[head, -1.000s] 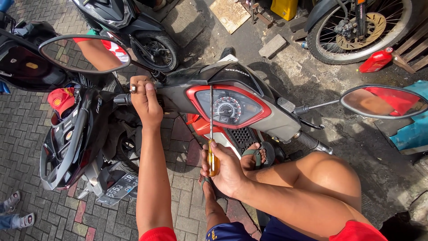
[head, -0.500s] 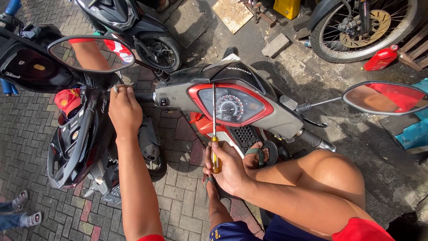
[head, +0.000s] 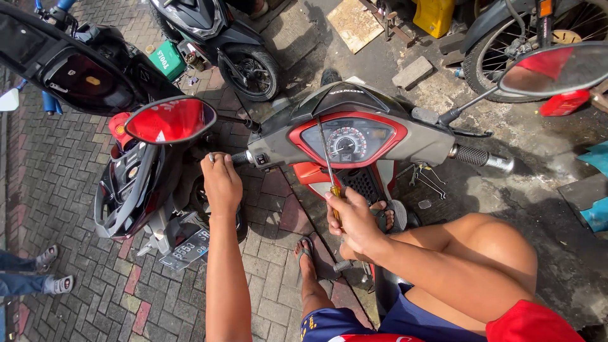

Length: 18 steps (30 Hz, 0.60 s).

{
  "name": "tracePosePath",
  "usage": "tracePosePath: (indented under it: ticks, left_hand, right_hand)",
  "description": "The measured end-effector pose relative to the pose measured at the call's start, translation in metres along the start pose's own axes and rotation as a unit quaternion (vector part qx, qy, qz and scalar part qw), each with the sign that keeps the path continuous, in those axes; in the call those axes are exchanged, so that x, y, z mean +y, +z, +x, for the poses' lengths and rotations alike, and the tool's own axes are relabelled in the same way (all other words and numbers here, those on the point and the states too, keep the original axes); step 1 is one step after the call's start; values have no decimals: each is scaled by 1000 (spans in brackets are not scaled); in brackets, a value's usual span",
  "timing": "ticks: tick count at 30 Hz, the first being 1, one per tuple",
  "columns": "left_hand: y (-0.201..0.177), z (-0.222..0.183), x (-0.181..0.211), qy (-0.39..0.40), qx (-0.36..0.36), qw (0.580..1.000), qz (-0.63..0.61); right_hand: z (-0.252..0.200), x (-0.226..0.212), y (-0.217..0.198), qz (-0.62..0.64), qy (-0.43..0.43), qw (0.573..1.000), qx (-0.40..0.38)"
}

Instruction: The person is using a screwdriver to remove screws from the speedometer housing of a motorcycle and then prying the cover off.

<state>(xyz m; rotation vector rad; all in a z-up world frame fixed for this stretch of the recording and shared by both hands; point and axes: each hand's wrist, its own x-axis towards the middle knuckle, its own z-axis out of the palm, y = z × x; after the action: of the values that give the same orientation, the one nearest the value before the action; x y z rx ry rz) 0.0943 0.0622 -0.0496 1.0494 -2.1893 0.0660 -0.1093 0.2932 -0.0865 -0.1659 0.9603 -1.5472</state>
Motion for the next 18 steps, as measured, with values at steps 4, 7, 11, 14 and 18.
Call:
tracePosePath:
  ticks: [4,7,11,14,18]
  left_hand:
    - [-11,-36,15,-52,-4,998,-32]
    - [-7,-62,22,-90,3,995,-54]
    - [-15,-86,41,-127,7,990,-65]
    - [-13,-106,39,-134,6,988,-78]
    - [-18,-130,65,-145,11,986,-76]
  right_hand:
    - [-1,3,-7,35,39,998,-22]
    - [-9,-2,-3,64,74,992,-85]
    - [-15,-5,-10,49,64,995,-55]
    - [-18,-6,-10,1,51,999,-3]
    - [-19,0,-19,-20,70,997,13]
